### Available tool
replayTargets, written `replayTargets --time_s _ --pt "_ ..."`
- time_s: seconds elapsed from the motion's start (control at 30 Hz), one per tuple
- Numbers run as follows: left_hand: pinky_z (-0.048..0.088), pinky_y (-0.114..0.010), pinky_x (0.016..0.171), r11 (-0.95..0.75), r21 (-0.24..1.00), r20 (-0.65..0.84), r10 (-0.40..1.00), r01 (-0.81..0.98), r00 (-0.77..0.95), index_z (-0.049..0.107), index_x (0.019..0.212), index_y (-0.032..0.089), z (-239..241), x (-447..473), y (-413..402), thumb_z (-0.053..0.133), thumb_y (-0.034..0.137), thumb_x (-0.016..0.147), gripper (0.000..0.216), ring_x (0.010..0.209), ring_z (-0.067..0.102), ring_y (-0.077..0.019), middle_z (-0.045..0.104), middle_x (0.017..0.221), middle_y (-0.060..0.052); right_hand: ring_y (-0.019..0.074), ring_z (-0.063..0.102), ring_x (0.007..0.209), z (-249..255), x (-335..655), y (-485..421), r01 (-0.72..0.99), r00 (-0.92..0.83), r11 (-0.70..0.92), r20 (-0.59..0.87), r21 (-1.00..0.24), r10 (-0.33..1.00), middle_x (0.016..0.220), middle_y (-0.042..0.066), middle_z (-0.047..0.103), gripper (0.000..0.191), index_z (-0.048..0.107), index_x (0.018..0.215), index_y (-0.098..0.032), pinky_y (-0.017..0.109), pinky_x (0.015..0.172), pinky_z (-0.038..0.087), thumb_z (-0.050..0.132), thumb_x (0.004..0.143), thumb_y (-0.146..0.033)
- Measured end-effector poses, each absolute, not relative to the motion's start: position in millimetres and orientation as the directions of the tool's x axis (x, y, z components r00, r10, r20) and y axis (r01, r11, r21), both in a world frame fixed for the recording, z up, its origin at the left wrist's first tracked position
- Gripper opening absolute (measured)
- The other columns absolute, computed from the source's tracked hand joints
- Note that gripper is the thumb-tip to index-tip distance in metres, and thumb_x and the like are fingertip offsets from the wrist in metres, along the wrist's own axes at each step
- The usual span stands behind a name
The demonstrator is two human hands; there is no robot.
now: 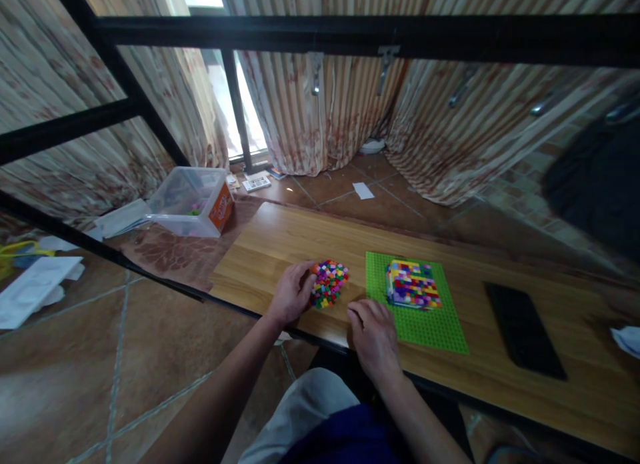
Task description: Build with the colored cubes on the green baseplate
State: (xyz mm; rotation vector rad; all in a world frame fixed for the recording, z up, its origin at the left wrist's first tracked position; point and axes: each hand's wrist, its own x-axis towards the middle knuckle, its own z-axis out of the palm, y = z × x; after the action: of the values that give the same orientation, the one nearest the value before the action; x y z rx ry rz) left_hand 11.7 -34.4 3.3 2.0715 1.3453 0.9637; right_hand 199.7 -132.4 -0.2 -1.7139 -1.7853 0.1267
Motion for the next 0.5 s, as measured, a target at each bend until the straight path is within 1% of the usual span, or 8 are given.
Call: replayTargets --time_s 0.1,0.2,0.33,0.5 --pt "0.050 -0.040 0.101 -0.403 0.716 0.300 0.915 0.570 0.269 0.062 0.119 0.021 2.1 11.1 -33.4 0.048 0.030 0.095 0.029 0.113 0.062 -0.0216 0.068 0.118 -0.008 0.0192 0.064 0.090 5.6 209.1 -139.1 0.781 0.126 0.133 0.362 -0.611 0.923 0.098 0.006 0.071 0.029 0.069 0.098 -0.023 0.034 0.082 0.048 0.043 0.099 -0.034" --pt "0.050 -0.040 0.100 -0.397 0.715 0.296 0.918 0.576 0.265 0.062 0.117 0.020 2.5 10.6 -33.0 0.049 0.032 0.095 0.029 0.112 0.063 -0.0219 0.068 0.118 -0.009 0.0185 0.066 0.088 12.3 225.8 -146.7 0.731 0.220 0.095 0.366 -0.676 0.904 0.097 0.006 0.072 0.030 0.071 0.099 -0.023 0.034 0.082 0.051 0.046 0.098 -0.039" --pt "0.050 -0.040 0.101 -0.404 0.704 0.297 0.915 0.584 0.274 0.062 0.119 0.020 4.1 9.9 -32.8 0.049 0.032 0.095 0.030 0.112 0.062 -0.0219 0.068 0.118 -0.009 0.0196 0.067 0.092 18.2 253.8 -152.9 0.749 0.306 0.048 0.410 -0.660 0.859 0.101 0.007 0.071 0.032 0.073 0.102 -0.023 0.035 0.084 0.052 0.049 0.096 -0.041" --pt "0.050 -0.040 0.102 -0.399 0.712 0.292 0.916 0.577 0.273 0.062 0.119 0.020 1.8 9.7 -32.1 0.048 0.032 0.095 0.030 0.112 0.062 -0.0218 0.068 0.118 -0.008 0.0222 0.065 0.098 24.2 278.2 -146.3 0.811 0.303 0.031 0.465 -0.584 0.832 0.105 0.009 0.071 0.036 0.073 0.106 -0.020 0.039 0.088 0.052 0.046 0.096 -0.044"
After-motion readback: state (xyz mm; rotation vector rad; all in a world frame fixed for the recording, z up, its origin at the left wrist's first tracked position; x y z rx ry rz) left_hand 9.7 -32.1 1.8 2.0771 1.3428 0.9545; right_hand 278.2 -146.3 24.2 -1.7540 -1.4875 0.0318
